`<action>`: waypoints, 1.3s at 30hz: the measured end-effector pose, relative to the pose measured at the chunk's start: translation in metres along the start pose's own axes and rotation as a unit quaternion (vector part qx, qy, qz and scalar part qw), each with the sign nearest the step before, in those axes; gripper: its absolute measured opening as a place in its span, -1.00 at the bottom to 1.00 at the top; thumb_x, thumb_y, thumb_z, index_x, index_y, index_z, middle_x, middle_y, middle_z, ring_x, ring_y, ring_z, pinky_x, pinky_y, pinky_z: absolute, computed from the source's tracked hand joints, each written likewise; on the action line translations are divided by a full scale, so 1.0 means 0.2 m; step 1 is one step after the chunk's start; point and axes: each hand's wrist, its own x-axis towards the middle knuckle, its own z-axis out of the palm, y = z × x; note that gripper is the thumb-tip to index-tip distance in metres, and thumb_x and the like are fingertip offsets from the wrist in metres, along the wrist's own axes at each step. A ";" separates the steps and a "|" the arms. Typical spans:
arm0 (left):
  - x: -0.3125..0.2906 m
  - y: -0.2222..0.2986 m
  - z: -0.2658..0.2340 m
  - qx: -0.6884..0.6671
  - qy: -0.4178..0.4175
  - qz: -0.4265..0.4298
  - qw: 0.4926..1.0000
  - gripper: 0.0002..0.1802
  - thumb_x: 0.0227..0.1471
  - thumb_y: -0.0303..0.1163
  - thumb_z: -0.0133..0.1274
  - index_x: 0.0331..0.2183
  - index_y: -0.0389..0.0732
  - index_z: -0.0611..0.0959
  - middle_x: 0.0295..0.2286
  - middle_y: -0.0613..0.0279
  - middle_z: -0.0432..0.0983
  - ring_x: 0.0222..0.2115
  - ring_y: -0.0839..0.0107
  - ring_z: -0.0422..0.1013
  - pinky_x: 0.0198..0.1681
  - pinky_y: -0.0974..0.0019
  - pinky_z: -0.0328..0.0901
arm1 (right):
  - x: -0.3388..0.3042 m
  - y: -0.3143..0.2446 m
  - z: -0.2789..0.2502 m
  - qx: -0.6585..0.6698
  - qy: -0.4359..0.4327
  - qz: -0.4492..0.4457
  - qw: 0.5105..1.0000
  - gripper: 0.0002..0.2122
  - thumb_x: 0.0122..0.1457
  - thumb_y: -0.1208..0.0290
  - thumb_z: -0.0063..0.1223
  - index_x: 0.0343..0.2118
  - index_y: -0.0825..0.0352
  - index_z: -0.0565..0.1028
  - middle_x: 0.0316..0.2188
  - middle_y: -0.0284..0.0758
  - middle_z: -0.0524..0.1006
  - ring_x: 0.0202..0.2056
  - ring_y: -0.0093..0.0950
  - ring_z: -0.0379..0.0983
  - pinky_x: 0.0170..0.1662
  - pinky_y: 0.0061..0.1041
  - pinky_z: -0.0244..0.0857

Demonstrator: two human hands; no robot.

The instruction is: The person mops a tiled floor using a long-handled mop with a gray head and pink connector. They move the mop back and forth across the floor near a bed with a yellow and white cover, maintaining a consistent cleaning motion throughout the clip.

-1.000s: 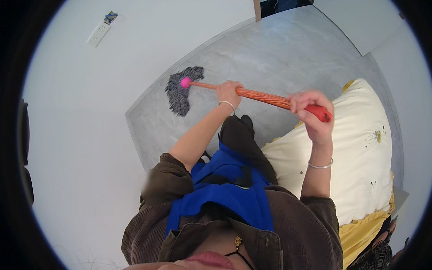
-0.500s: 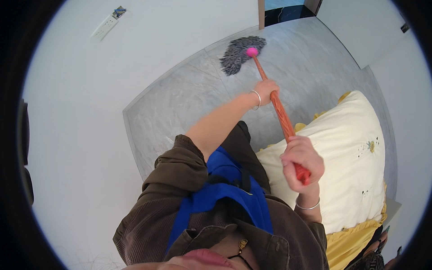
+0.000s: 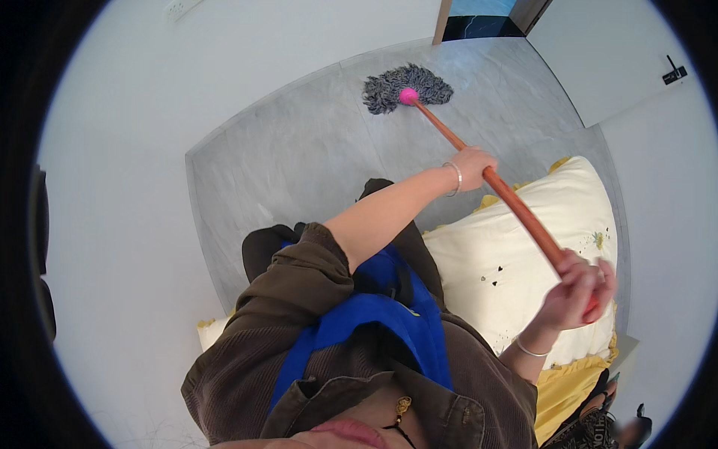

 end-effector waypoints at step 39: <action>-0.55 -0.54 -0.26 0.027 0.394 -0.190 0.899 -0.77 -0.36 -0.62 -0.09 -0.50 -0.16 0.47 -0.46 0.12 0.42 -0.34 0.10 0.30 -0.26 0.13 0.17 | 0.35 0.49 0.58 -0.006 -0.255 0.182 0.950 -0.83 0.02 0.55 -0.08 -0.29 0.40 0.35 -0.53 -0.20 0.51 -0.39 -0.41 0.46 -0.24 -0.49 0.31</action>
